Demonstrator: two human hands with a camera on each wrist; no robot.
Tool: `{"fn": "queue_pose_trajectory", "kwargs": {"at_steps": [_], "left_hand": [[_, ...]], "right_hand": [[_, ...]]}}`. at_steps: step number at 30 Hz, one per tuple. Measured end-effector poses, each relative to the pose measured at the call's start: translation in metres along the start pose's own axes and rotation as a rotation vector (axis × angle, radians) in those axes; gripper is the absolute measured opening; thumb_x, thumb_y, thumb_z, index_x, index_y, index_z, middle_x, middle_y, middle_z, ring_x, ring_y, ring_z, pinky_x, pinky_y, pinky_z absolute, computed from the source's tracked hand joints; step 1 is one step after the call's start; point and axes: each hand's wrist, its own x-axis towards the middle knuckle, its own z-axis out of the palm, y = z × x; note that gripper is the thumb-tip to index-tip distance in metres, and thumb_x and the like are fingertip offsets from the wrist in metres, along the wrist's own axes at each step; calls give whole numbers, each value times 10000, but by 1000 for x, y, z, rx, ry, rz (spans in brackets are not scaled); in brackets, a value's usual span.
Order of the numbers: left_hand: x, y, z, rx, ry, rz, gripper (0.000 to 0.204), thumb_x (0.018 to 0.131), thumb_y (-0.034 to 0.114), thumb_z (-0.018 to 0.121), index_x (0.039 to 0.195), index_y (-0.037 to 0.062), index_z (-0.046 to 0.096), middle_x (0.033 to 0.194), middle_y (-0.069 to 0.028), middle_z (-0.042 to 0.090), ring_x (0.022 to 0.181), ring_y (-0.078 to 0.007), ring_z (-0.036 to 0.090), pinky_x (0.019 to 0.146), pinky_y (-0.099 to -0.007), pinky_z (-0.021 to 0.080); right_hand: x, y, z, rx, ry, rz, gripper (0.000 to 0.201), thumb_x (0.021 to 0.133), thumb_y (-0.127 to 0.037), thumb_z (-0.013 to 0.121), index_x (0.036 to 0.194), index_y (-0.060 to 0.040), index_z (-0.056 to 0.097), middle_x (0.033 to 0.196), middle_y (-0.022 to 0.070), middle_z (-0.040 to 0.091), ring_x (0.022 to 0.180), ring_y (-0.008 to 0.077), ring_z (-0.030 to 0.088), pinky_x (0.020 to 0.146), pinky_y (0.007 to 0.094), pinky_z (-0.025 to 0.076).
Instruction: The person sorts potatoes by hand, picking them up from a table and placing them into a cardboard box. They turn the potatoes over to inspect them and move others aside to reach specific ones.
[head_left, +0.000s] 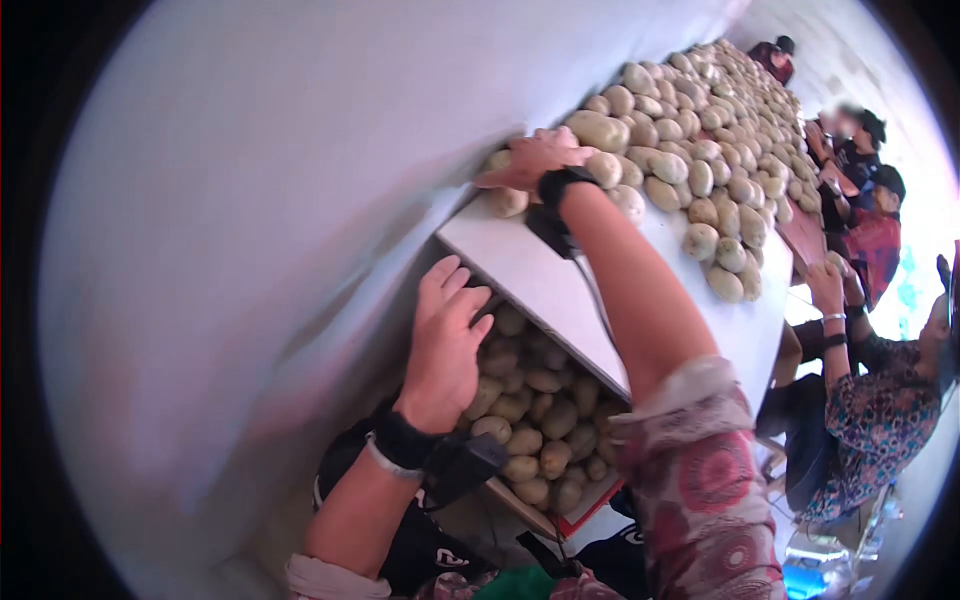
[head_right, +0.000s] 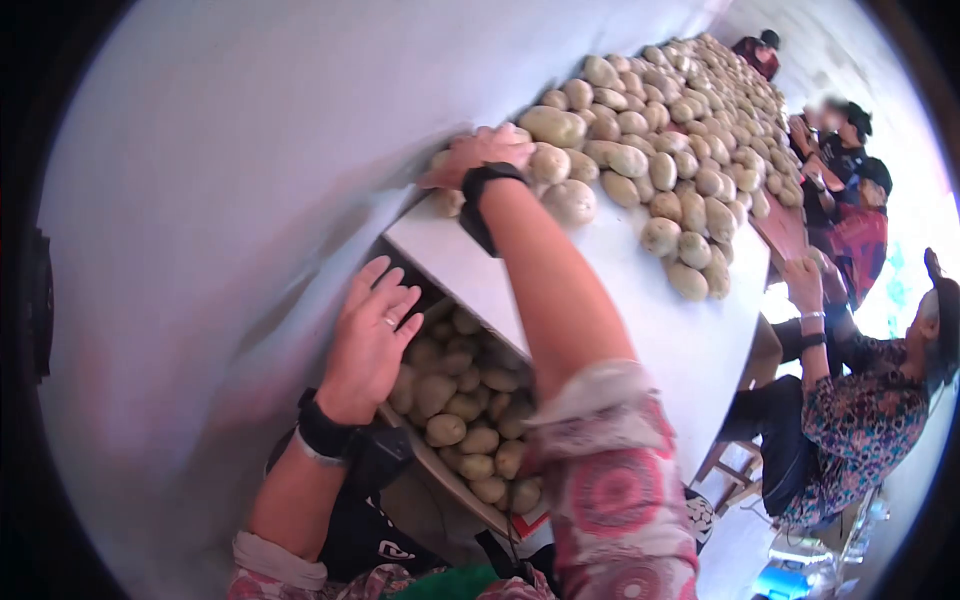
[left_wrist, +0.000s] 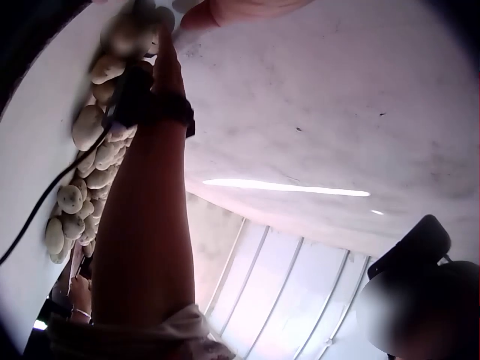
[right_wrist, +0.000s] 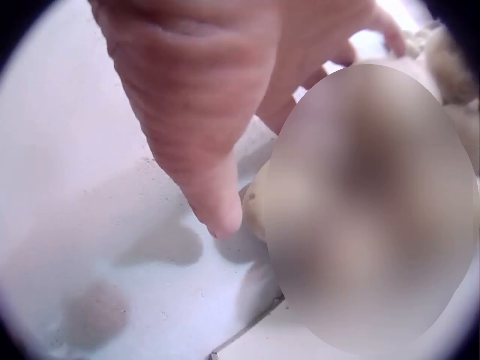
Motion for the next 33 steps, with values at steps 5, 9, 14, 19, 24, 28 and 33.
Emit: {"fn": "queue_pose_trajectory", "kwargs": {"at_steps": [5,9,14,19,24,28,33], "left_hand": [[3,5,2,28,-33,-26,578,870,146,497,1405,109,279,1447,-129,280,1197,-218,414,957,-376,348],[10,-9,9,-30,-19,-75,651,872,146,502,1445,115,196,1465,-135,237,1215,-290,392,984,-441,339],[11,-17,21,-31,-43,-144,699,871,141,504,1468,131,139,1421,-113,276,1217,-334,383,1008,-492,317],[27,-22,15,-36,-59,-141,716,861,152,520,1470,161,143,1345,-76,343,1217,-321,384,1010,-498,307],[37,-25,9,-64,-56,-102,776,804,147,587,1449,121,156,1331,-110,351,1182,-312,385,989,-489,296],[28,-35,19,15,-118,-142,716,851,126,538,1460,132,162,1341,-90,333,1189,-312,415,976,-470,356],[21,-64,44,90,-214,-267,729,859,119,547,1461,115,136,1405,-120,250,1198,-312,410,968,-481,367]], "right_hand": [[0,-2,8,-101,-11,88,728,637,-585,673,1245,-202,560,1322,74,484,1256,339,372,920,634,353],[-21,30,27,51,159,-85,629,612,-507,703,1153,-201,609,1219,110,508,1176,380,407,816,572,431],[-67,62,51,208,304,-189,550,657,-397,693,1152,-185,582,1152,167,493,1093,414,448,814,521,465],[-112,96,63,380,249,-199,532,686,-271,677,1184,-135,546,1154,199,469,1011,410,516,867,463,465],[-142,113,67,409,279,-283,504,722,-122,626,1217,-113,530,1221,248,436,1019,416,538,910,436,452],[-158,125,73,409,344,-268,478,749,-49,560,1222,-111,526,1255,270,419,1032,417,536,910,440,451],[-188,144,80,442,307,-167,482,761,-17,489,1234,-107,515,1234,240,457,1008,400,548,867,433,465]]}}
